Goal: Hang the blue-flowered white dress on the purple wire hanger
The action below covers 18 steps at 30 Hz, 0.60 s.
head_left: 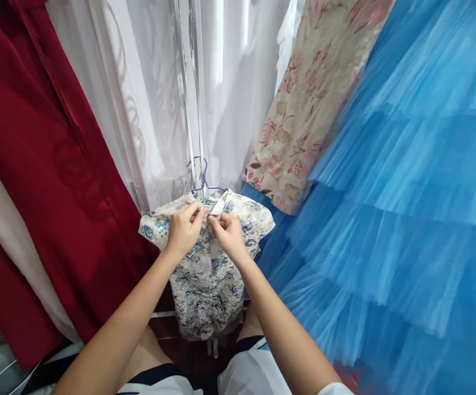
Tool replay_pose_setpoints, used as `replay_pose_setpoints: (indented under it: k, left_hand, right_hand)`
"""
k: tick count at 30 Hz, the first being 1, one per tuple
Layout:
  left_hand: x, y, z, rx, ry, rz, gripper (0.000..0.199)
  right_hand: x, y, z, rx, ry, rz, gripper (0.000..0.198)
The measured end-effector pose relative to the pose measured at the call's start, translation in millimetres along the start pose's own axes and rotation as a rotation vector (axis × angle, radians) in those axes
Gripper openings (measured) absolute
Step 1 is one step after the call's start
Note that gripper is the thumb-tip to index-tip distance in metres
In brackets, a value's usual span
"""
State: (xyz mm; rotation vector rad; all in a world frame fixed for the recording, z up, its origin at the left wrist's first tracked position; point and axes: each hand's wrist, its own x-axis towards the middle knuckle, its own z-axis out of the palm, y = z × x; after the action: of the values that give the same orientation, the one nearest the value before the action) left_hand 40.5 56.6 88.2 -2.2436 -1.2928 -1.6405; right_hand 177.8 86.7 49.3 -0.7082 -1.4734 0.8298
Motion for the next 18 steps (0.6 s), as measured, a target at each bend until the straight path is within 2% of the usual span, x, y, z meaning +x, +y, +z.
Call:
replay_pose_setpoints:
  k: [3, 7, 8, 10, 12, 14, 18]
  left_hand:
    - [11.1, -14.9, -7.2, -0.146, 0.234, -0.113, 0.029]
    - [11.2, -74.6, -32.3, -0.286, 0.544, -0.288, 0.026]
    - [4.2, -91.8, -36.6, -0.329, 0.614, -0.382, 0.024]
    - [-16.0, -120.8, -38.3, -0.471, 0.718, -0.676, 0.021]
    - [-37.4, -137.9, -30.6, -0.572, 0.737, -0.885, 0.017]
    - [-52.4, -143.0, -17.6, -0.588, 0.722, -0.931, 0.015]
    - [-51.1, -133.8, -2.4, -0.485, 0.787, -0.811, 0.018]
  right_hand:
    - [-2.6, 9.9, 3.2, -0.065, -0.02, 0.047, 0.032]
    - [-23.2, 16.0, -1.3, -0.028, -0.081, 0.144, 0.03]
    - [-30.9, 16.1, -2.1, -0.008, -0.096, 0.162, 0.029]
    - [-46.3, 15.4, -2.3, 0.017, -0.133, 0.185, 0.029]
    - [-58.7, 15.5, -1.9, 0.031, -0.137, 0.201, 0.029]
    - [-66.5, 16.9, -4.0, 0.052, -0.12, 0.217, 0.028]
    - [-71.6, 19.6, -17.3, 0.096, -0.096, 0.239, 0.028]
